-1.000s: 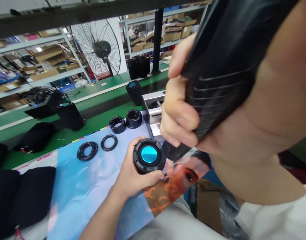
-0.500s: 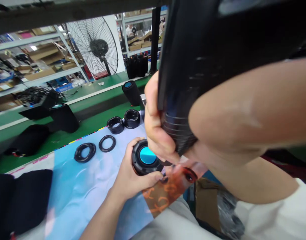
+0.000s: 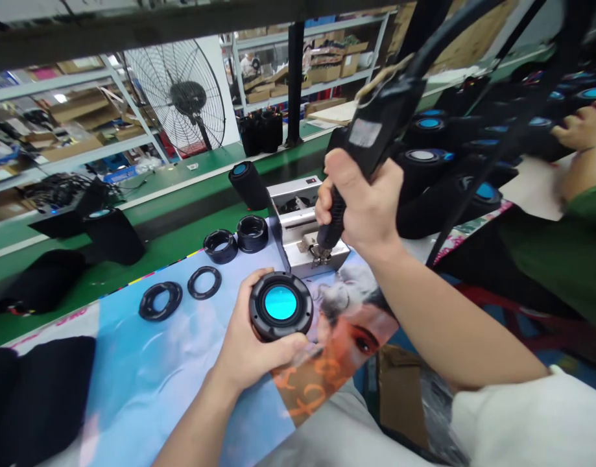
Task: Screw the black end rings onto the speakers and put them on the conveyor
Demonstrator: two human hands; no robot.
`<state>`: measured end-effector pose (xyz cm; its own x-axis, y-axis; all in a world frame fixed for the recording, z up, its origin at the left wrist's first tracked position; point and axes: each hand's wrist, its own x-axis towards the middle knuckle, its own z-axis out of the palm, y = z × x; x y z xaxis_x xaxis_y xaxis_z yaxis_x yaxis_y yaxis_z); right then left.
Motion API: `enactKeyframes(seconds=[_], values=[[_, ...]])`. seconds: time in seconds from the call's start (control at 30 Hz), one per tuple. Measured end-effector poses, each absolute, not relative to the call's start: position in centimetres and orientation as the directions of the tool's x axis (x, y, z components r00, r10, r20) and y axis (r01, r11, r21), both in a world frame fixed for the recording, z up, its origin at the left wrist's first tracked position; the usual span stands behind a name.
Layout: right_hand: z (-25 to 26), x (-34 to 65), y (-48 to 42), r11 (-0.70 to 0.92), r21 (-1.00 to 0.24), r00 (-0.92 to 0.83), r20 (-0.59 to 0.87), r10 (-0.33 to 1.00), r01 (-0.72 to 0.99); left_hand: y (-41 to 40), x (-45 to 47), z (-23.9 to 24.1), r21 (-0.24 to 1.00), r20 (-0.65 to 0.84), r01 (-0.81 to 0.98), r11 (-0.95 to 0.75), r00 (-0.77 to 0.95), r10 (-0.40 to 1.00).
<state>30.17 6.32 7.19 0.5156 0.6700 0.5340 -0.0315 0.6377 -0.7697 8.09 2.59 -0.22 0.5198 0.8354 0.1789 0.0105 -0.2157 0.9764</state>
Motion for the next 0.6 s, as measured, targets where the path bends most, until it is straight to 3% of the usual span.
enactKeyframes(seconds=[0.27,0.4,0.6], values=[[7.0,30.2,5.4,0.546,-0.832,0.409,0.468,0.783,-0.093,2.6,8.1,-0.3,0.972,0.19,0.023,-0.235,0.517,0.835],[10.1,28.7,3.8,0.399,-0.907,0.251,0.359,0.899,-0.133,2.5,8.1,-0.4,0.976,0.181,0.012,-0.22,0.524,0.832],[16.5,24.4,1.1,0.362,-0.91,0.172,0.331,0.928,-0.201,2.3,8.1,-0.4,0.988,0.133,-0.004,-0.156,0.546,0.827]])
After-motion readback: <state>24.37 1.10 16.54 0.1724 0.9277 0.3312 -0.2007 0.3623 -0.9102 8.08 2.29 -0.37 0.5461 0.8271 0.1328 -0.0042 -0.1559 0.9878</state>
